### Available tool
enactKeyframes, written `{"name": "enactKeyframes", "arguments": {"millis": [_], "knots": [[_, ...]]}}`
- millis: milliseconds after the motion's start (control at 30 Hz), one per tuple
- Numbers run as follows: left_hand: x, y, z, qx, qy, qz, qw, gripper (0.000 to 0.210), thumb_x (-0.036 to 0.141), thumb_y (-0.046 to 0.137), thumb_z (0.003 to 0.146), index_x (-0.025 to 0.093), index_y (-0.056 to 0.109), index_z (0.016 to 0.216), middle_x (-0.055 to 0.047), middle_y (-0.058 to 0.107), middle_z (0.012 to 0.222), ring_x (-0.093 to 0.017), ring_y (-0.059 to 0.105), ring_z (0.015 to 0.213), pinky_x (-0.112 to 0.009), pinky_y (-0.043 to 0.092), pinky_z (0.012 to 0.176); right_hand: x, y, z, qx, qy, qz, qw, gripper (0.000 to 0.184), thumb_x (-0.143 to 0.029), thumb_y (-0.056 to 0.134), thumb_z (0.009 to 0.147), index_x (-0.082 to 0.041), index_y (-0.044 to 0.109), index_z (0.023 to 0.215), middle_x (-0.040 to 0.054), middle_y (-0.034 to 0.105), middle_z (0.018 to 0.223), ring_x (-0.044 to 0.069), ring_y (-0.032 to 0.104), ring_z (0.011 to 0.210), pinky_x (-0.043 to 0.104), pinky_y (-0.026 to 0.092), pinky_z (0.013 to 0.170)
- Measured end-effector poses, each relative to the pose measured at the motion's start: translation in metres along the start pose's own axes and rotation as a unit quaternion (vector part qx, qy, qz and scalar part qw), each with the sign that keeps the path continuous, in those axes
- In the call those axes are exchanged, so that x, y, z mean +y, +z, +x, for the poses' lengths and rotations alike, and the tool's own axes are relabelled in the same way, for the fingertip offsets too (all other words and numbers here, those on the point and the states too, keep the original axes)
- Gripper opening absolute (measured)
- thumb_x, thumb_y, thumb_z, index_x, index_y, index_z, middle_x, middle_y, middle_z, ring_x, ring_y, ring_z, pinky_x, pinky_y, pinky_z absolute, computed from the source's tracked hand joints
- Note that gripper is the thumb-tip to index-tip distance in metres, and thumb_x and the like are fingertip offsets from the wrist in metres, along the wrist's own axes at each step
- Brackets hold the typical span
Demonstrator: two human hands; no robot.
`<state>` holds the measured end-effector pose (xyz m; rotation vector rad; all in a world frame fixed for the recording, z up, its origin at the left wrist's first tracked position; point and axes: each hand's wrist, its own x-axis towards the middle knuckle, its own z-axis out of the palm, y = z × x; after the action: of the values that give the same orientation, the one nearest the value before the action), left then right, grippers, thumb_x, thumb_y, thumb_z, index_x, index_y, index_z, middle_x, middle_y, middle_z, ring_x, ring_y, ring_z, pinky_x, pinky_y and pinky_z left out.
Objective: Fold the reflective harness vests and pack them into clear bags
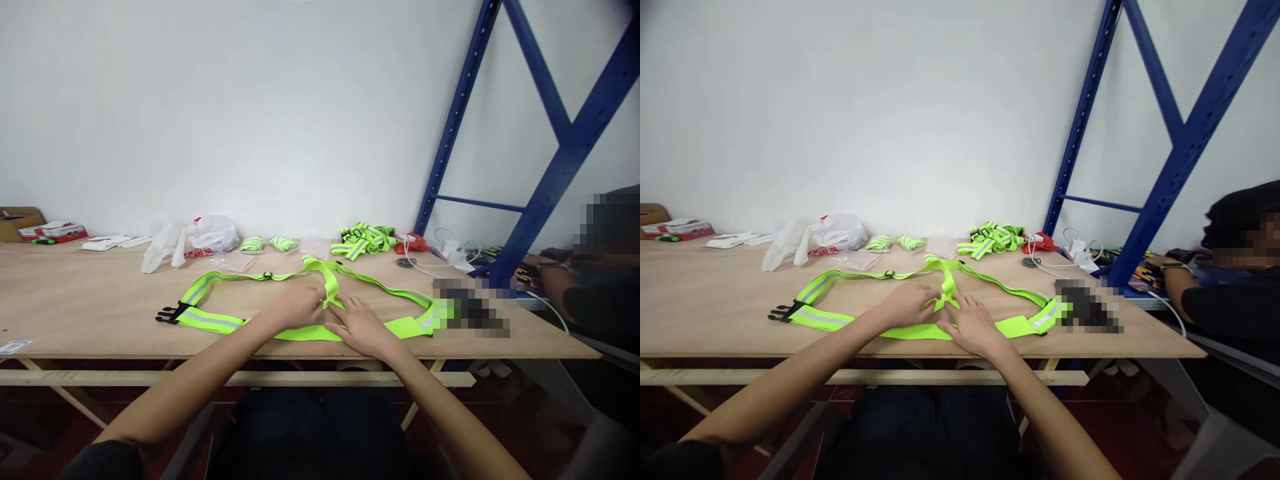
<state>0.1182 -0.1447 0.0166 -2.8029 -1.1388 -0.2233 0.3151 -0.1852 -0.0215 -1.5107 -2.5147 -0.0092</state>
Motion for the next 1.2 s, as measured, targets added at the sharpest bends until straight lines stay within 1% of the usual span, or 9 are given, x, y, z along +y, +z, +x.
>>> {"name": "enactKeyframes", "arguments": {"millis": [167,367,533,767,833,933,1033,1133,1200], "knots": [[-0.041,-0.008,0.054,0.034,-0.138,0.047,0.989,0.024,0.022,0.047,0.092,0.015,0.064,0.108,-0.017,0.068,0.107,-0.030,0.066,0.098,-0.037,0.051,0.080,0.001,0.001,0.000,-0.003,-0.006,0.009,1.000,0.061,-0.055,0.036,0.100,-0.015,0.055,0.142,0.0160,0.049,0.150,0.036,0.043,0.133,0.051,0.034,0.108],[-0.076,0.019,0.085,0.038,-0.163,0.034,0.985,0.024,0.022,0.054,0.089,0.015,0.065,0.108,-0.017,0.067,0.113,-0.029,0.064,0.105,-0.036,0.050,0.085,0.002,0.001,-0.001,-0.005,-0.001,0.023,1.000,0.060,-0.055,0.037,0.100,-0.017,0.055,0.142,0.0134,0.051,0.149,0.035,0.044,0.132,0.050,0.034,0.109],[-0.095,0.029,0.094,0.039,-0.138,-0.010,0.990,0.021,0.022,0.051,0.089,0.015,0.069,0.096,-0.014,0.070,0.103,-0.027,0.065,0.101,-0.035,0.050,0.086,0.003,0.002,-0.001,0.004,-0.002,0.034,0.999,0.061,-0.056,0.038,0.099,-0.017,0.055,0.142,0.0117,0.053,0.148,0.035,0.044,0.132,0.051,0.034,0.109],[-0.128,0.018,0.096,0.009,-0.094,-0.096,0.991,0.034,0.011,0.043,0.086,0.015,0.064,0.112,-0.006,0.073,0.093,-0.016,0.068,0.071,-0.025,0.051,0.070,0.002,0.003,-0.001,0.013,0.006,0.042,0.999,0.058,-0.055,0.040,0.098,-0.018,0.058,0.139,0.0126,0.055,0.145,0.034,0.045,0.131,0.050,0.034,0.109],[-0.135,0.015,0.097,-0.003,-0.092,-0.102,0.991,0.033,0.010,0.045,0.082,0.015,0.067,0.107,-0.006,0.073,0.093,-0.017,0.068,0.073,-0.026,0.051,0.071,0.001,0.002,-0.002,0.013,0.004,0.044,0.999,0.058,-0.055,0.039,0.099,-0.018,0.058,0.139,0.0120,0.056,0.145,0.034,0.045,0.130,0.050,0.034,0.109],[-0.145,0.010,0.099,-0.009,-0.101,-0.094,0.990,0.033,0.011,0.049,0.076,0.015,0.070,0.102,-0.009,0.074,0.102,-0.023,0.067,0.090,-0.029,0.051,0.081,0.000,0.001,-0.002,0.010,0.004,0.042,0.999,0.059,-0.055,0.039,0.099,-0.016,0.057,0.140,0.0130,0.055,0.145,0.035,0.045,0.130,0.050,0.034,0.109],[-0.152,0.005,0.098,-0.019,-0.122,-0.093,0.988,0.036,0.020,0.053,0.076,0.017,0.071,0.108,-0.011,0.072,0.113,-0.027,0.064,0.101,-0.031,0.050,0.087,0.001,0.002,-0.002,0.009,0.007,0.041,0.999,0.060,-0.055,0.040,0.098,-0.017,0.055,0.143,0.0136,0.053,0.147,0.034,0.044,0.132,0.050,0.033,0.110],[-0.155,0.004,0.093,-0.039,-0.134,-0.107,0.984,0.044,0.037,0.060,0.075,0.018,0.069,0.114,-0.010,0.072,0.111,-0.025,0.066,0.092,-0.028,0.051,0.079,0.003,0.004,-0.001,0.012,0.010,0.043,0.999,0.060,-0.056,0.040,0.098,-0.019,0.054,0.143,0.0131,0.053,0.147,0.034,0.044,0.132,0.050,0.032,0.110],[-0.154,0.004,0.091,-0.039,-0.131,-0.117,0.984,0.046,0.048,0.063,0.074,0.019,0.070,0.109,-0.009,0.073,0.105,-0.024,0.065,0.086,-0.027,0.050,0.074,0.003,0.005,-0.001,0.015,0.007,0.045,0.999,0.060,-0.056,0.040,0.098,-0.020,0.054,0.144,0.0123,0.054,0.147,0.034,0.044,0.132,0.050,0.032,0.110]]}}
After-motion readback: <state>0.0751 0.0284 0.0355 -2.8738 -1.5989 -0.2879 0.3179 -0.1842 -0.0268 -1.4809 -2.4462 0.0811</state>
